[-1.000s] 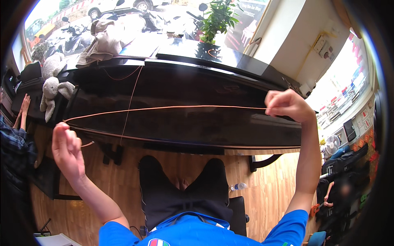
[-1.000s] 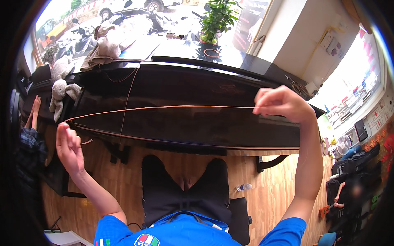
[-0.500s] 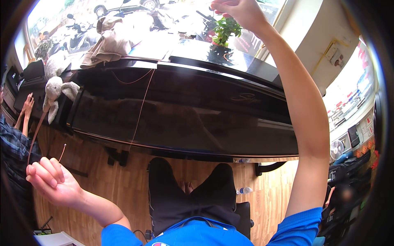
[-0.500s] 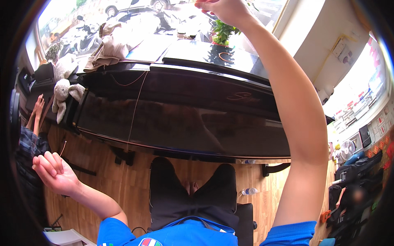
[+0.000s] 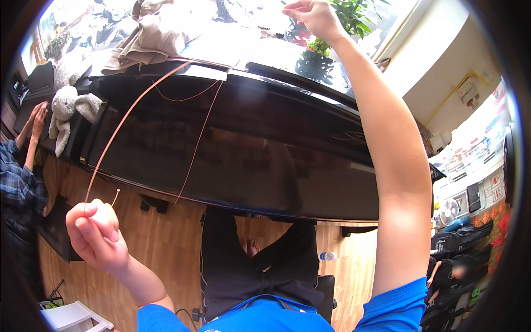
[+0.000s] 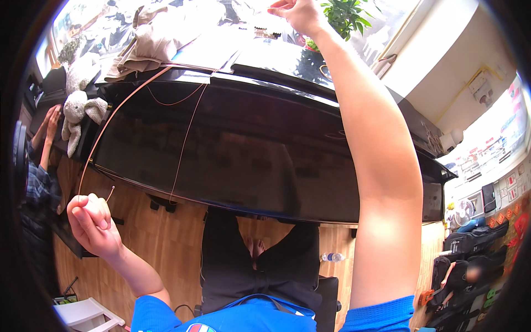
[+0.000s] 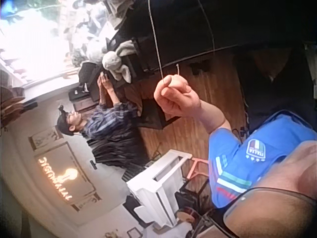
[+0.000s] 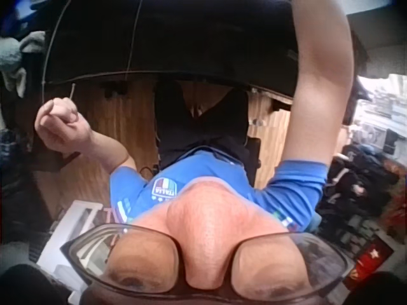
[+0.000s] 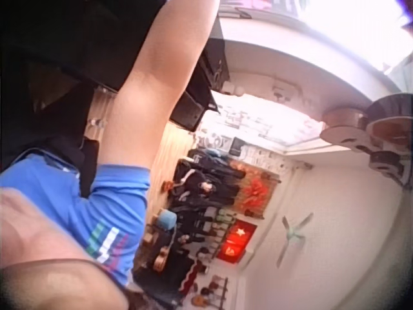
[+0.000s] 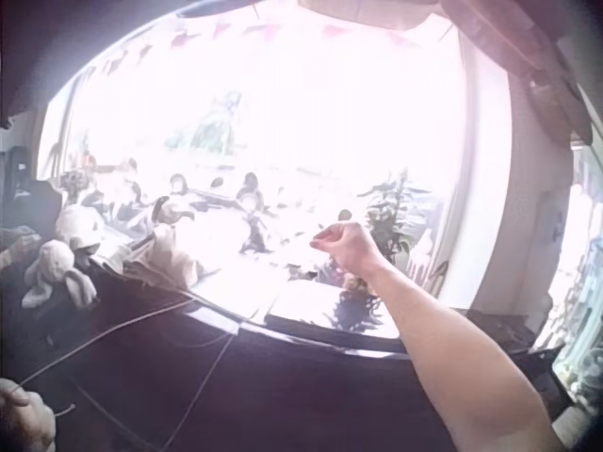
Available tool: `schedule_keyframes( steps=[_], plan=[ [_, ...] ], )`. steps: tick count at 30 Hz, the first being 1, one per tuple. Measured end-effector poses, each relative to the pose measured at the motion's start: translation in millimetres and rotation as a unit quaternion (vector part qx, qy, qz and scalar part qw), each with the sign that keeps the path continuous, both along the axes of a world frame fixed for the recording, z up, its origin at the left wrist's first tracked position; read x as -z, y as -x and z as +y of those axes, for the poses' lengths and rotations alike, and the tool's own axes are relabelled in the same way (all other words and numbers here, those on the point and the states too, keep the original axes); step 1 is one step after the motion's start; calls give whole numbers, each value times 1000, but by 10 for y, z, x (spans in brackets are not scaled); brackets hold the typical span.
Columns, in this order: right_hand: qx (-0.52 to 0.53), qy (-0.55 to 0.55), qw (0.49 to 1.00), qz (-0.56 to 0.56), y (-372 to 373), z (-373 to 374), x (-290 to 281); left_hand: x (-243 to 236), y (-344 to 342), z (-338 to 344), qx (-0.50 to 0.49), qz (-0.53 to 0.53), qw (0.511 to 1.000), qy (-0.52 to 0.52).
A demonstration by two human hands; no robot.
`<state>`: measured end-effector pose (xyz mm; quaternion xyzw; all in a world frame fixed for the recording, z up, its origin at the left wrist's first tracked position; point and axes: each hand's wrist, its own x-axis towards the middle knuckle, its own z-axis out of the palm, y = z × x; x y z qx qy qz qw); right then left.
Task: The person repeatedly bends and shapes a thin copper wire into circular loops by hand on the surface of a black upright piano. They form each loop, place it on the piano, then pick up the wire again to form another loop, continuing this process throughout the clip.
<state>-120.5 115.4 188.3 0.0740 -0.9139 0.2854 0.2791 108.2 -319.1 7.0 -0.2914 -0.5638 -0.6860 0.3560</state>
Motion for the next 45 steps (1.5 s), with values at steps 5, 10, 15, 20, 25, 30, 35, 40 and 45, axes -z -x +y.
schedule_keyframes(
  steps=[5, 10, 15, 20, 25, 30, 35, 40, 45],
  plan=[
    [4, -101, 994, 32, 307, 331, 352, 26, 112, 179, 25, -17, 999, 16],
    [83, -182, 979, 40, 377, 200, 526, 9, 253, 232, 8, -86, 994, 61],
    [153, -218, 964, -17, 550, 279, 692, -55, 526, 484, -68, -200, 972, 98],
    [187, -162, 969, -17, 606, 241, 882, 0, 743, 676, -79, -269, 956, 85],
    [203, -188, 961, 17, 437, 94, 896, 53, 739, 769, -57, -323, 939, 100],
    [157, -234, 956, 86, 174, -28, 763, 85, 689, 790, -45, -340, 932, 119],
    [87, -198, 971, 97, -284, -207, 706, 23, 623, 787, -31, -336, 934, 119],
    [24, -216, 965, 147, -1009, -215, 748, 24, 631, 857, -29, -299, 946, 120],
    [2, -191, 970, 149, -1562, 90, 780, -30, 748, 981, 12, -251, 960, 127]
  ],
)
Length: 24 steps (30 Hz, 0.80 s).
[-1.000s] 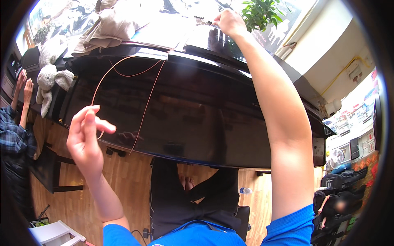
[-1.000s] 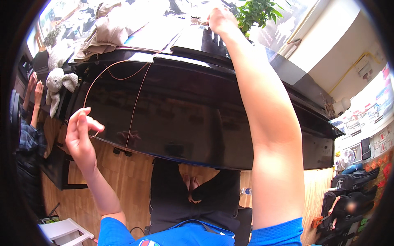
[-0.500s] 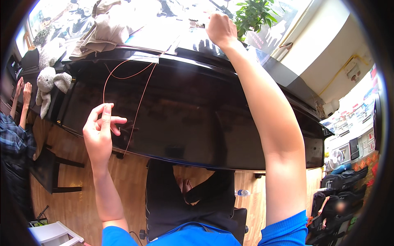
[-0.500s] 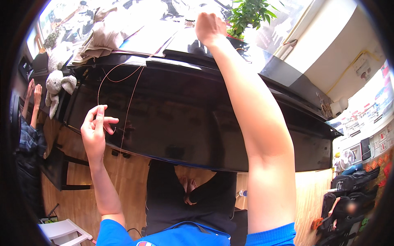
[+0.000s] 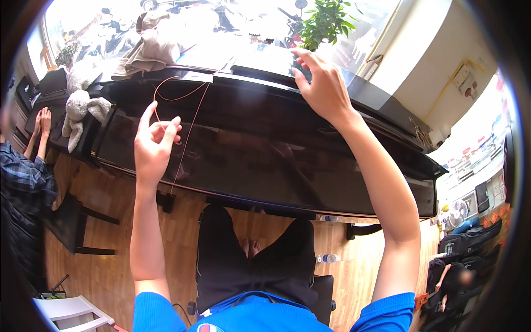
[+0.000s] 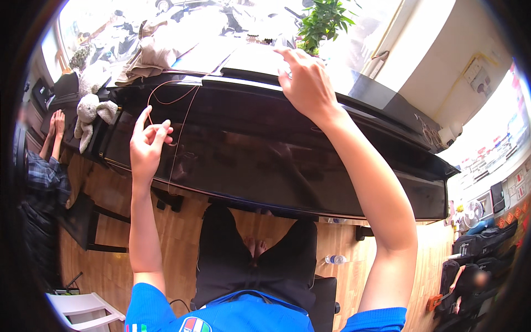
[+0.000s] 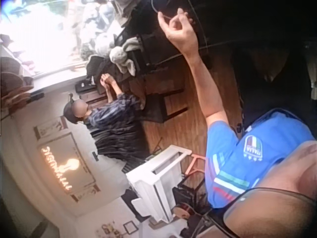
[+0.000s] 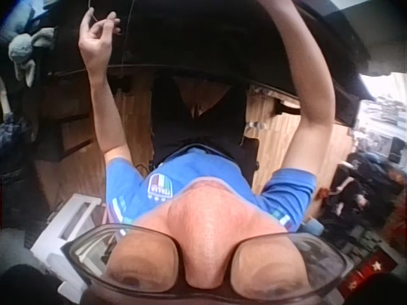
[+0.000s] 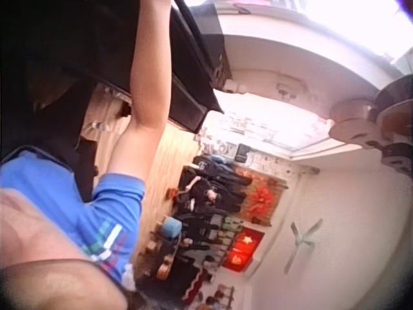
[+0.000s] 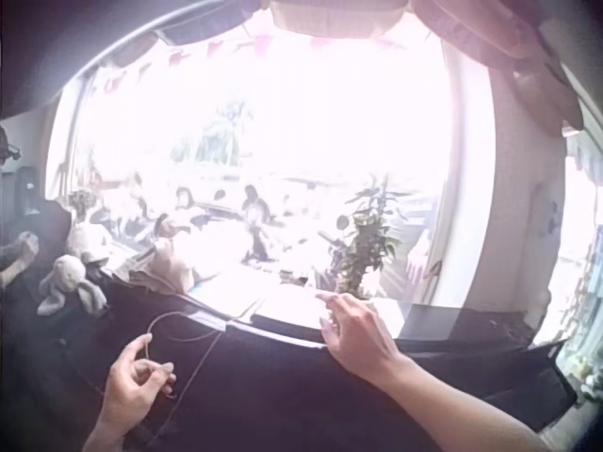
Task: The person repeatedly bends and shapes a thin copper wire into circular loops by hand on the surface of a black upright piano. They form each loop, place it on the piano, then pick up the wire again to form another loop, continuing this process throughout the clip.
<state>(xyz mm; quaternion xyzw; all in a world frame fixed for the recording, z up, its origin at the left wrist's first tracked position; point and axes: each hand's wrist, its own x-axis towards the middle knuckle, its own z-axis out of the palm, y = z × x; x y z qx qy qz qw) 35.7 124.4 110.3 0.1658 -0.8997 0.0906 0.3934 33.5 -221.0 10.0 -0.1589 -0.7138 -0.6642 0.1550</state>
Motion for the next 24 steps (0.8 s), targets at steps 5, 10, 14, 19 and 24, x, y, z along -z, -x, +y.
schedule_keyframes(
  steps=[5, 10, 14, 19, 24],
  plan=[
    [64, -6, 998, -24, -401, 406, 15, 123, 191, 7, -26, 20, 998, 44],
    [138, 86, 986, -26, -570, 993, 89, 113, 235, 64, -84, 21, 996, 36],
    [180, 194, 963, -48, -545, 1245, 241, 97, 267, 13, -109, -8, 994, 28],
    [184, 186, 965, 1, -518, 1320, 423, 159, 318, -44, -109, -1, 993, 35],
    [201, 173, 964, 6, -518, 1270, 435, 104, 380, -131, -169, 15, 985, 23]
  ],
)
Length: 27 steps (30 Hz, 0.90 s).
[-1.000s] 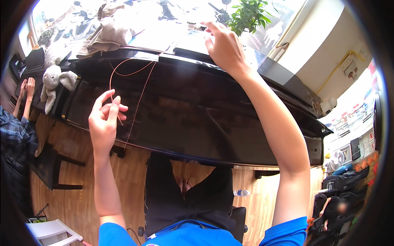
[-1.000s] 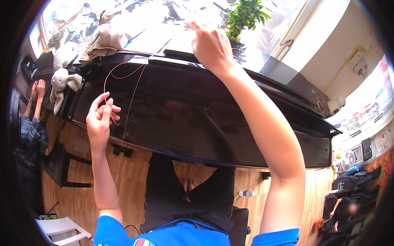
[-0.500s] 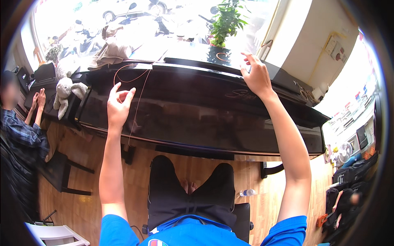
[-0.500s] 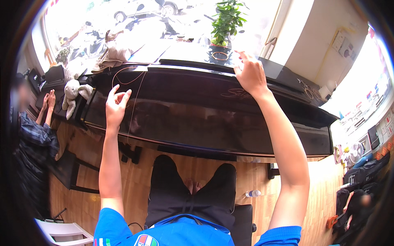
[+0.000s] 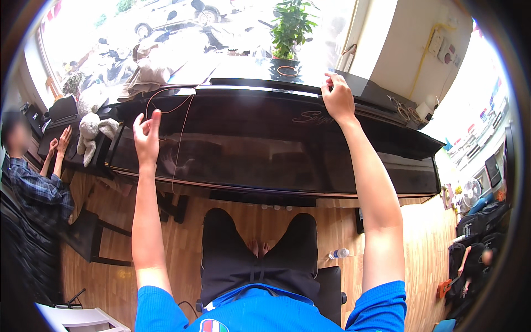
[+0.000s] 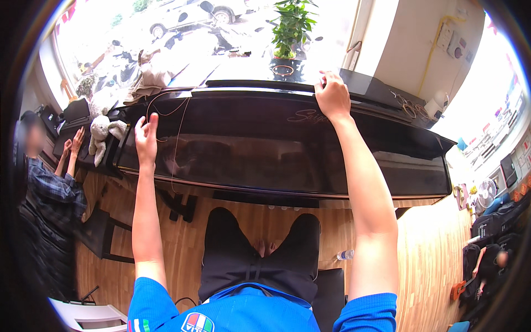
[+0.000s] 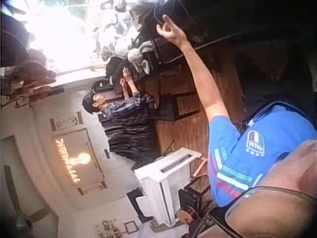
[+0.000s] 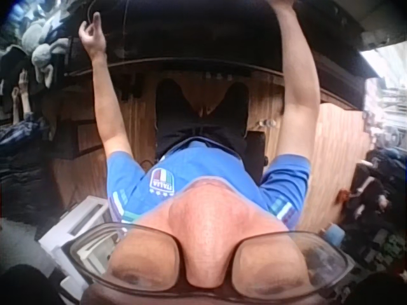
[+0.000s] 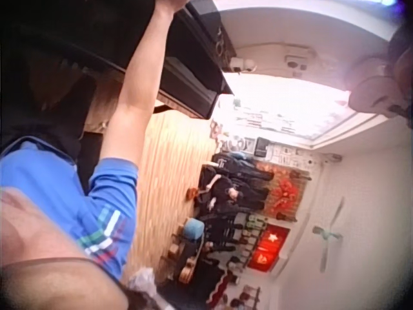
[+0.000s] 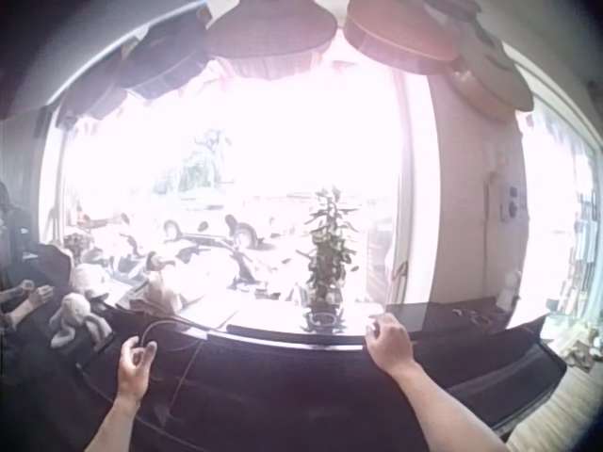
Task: The person repeatedly bends and shapes a thin copper wire into circular loops by hand on the surface of a black upright piano. They form each loop, place it on the piano, then pick up the wire again to form another loop, continuing this process throughout the clip.
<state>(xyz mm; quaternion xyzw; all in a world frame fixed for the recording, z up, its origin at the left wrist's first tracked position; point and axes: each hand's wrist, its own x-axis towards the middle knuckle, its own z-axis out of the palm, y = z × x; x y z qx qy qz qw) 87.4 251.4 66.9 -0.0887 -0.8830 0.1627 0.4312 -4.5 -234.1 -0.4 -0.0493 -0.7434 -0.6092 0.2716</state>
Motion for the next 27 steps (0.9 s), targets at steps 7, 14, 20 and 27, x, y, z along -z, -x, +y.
schedule_keyframes(
  steps=[7, 14, 20, 27],
  plan=[
    [28, -45, 999, 3, -27, -4, 63, -642, -578, 321, 28, 262, 961, -87],
    [-12, -33, 998, -55, -86, -53, -98, -445, -839, 1814, 317, 151, 914, 201],
    [64, -154, 959, -231, -23, -252, -468, 190, -460, 2402, 284, 116, 910, 280],
    [0, -205, 950, -237, 390, -440, -576, 211, -488, 2373, 286, 111, 905, 295]
  ],
)
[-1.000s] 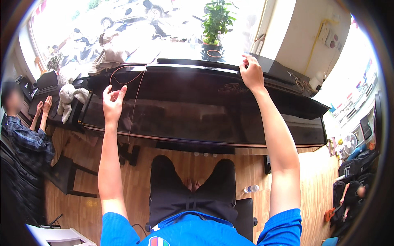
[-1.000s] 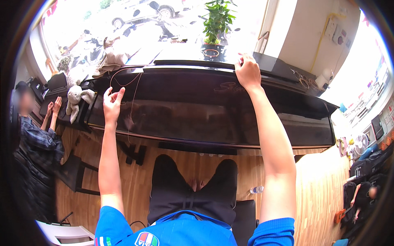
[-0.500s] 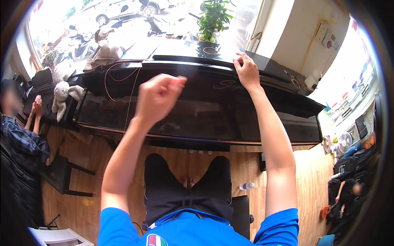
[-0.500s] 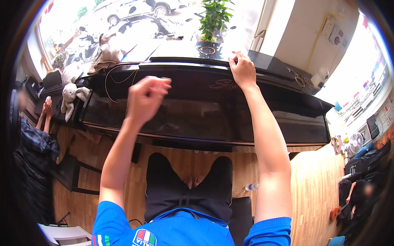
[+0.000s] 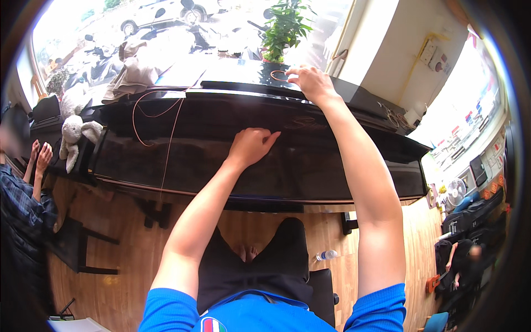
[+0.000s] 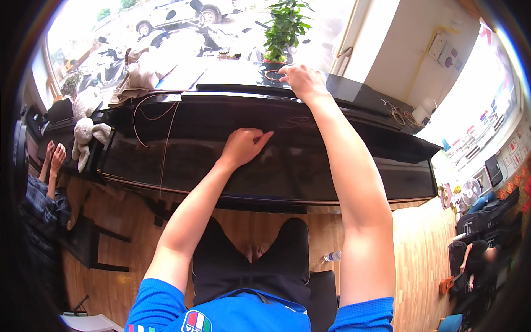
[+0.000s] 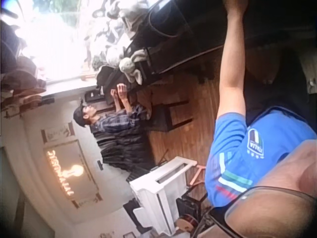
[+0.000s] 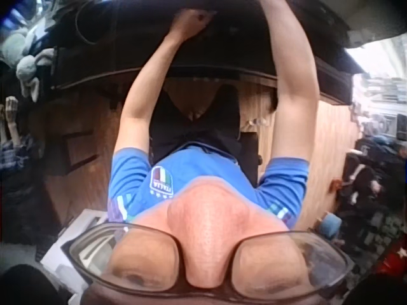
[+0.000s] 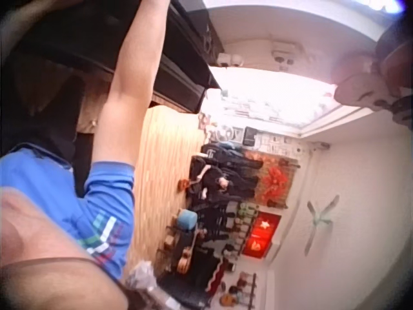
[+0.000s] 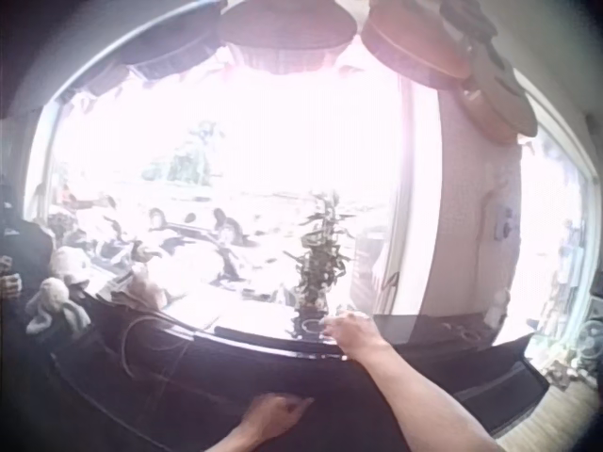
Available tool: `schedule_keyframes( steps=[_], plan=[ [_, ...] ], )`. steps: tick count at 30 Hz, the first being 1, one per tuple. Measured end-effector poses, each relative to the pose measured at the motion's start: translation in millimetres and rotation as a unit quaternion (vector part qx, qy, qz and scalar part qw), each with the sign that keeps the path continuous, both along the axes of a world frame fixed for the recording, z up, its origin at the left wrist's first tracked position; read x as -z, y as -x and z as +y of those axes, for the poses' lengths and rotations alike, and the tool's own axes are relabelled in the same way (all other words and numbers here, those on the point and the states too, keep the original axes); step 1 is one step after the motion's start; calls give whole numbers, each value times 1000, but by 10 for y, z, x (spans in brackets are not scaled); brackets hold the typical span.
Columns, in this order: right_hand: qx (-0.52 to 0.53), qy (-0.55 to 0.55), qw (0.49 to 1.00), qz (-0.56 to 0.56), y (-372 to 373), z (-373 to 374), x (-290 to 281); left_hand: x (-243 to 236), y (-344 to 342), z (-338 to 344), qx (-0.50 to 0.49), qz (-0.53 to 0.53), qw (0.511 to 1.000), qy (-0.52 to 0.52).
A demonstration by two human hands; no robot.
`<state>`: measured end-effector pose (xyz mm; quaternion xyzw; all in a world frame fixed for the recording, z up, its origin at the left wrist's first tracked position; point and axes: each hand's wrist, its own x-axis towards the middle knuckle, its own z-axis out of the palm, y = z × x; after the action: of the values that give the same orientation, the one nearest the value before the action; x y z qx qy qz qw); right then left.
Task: The person repeatedly bends and shapes a thin copper wire into circular loops by hand on the surface of a black upright piano. They form each loop, place it on the piano, then pick up the wire again to form another loop, continuing this process throughout the clip.
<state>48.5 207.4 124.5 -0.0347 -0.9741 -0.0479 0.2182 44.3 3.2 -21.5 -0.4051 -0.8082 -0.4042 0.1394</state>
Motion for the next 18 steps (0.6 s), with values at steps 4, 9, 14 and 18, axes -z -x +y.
schedule_keyframes(
  steps=[4, 9, 14, 18],
  plan=[
    [0, -22, 1000, 6, 357, 28, 132, -36, -9, -3, 1, -14, 1000, -10],
    [-92, -51, 991, 87, 335, -236, 204, -49, 76, -80, -15, -67, 998, -7],
    [-227, 384, 835, 322, -372, -709, 775, 11, 158, -26, 17, -215, 963, -161],
    [-211, 495, 780, 319, -681, -795, 1468, 0, 131, 30, 102, -278, 916, -272]
  ],
)
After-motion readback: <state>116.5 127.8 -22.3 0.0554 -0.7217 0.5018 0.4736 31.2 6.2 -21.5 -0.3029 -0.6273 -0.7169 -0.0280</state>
